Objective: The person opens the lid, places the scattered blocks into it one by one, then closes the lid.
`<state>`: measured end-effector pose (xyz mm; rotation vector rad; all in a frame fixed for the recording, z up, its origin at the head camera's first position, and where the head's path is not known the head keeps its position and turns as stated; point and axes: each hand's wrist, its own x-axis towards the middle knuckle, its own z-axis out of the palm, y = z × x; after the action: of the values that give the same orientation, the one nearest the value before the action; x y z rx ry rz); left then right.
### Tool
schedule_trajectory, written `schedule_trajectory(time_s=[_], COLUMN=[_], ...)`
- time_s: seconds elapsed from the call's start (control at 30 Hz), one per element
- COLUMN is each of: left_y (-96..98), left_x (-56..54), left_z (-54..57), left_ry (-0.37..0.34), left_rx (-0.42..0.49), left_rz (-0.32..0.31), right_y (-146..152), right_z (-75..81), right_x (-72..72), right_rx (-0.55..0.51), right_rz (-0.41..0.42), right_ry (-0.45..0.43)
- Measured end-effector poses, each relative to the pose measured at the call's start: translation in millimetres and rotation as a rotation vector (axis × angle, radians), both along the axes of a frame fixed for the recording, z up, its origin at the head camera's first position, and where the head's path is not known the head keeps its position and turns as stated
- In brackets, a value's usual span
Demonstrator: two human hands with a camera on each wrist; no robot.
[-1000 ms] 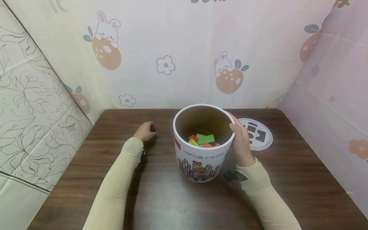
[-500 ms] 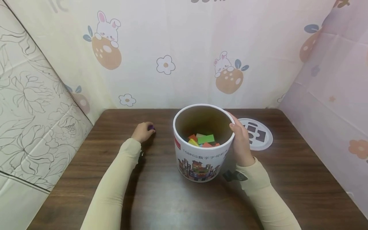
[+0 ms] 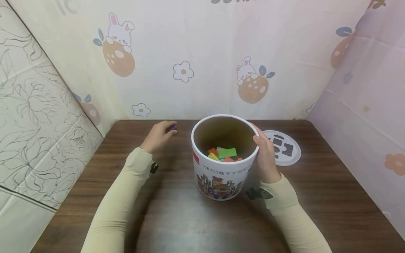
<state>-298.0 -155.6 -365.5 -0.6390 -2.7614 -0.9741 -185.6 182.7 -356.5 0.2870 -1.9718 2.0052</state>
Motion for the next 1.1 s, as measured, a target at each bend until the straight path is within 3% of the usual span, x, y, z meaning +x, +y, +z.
schedule_trajectory(time_s=[0.23, 0.5, 0.63, 0.83, 1.1], left_y=[20.3, 56.4, 76.6, 104.7, 136.8], left_x=[25.1, 57.4, 66.8, 69.3, 65.5], left_z=[38.5, 78.5, 86.3, 89.5, 93.2], left_ry=[0.107, 0.293, 0.311, 0.233, 0.213], left_rx=[0.069, 0.123, 0.141, 0.163, 0.017], left_rz=[-0.094, -0.194, -0.292, -0.406, -0.475], right_y=[1, 0, 0, -1, 1], right_z=[-0.3, 1.3, 2.2, 2.3, 2.0], right_x=[0.5, 0.1, 1.0, 1.5, 2.4], right_rx=[0.0, -0.014, -0.021, -0.005, 0.044], right_rz=[-0.001, -0.012, -0.007, -0.017, -0.03], right_ry=[-0.02, 0.0, -0.012, -0.023, -0.032])
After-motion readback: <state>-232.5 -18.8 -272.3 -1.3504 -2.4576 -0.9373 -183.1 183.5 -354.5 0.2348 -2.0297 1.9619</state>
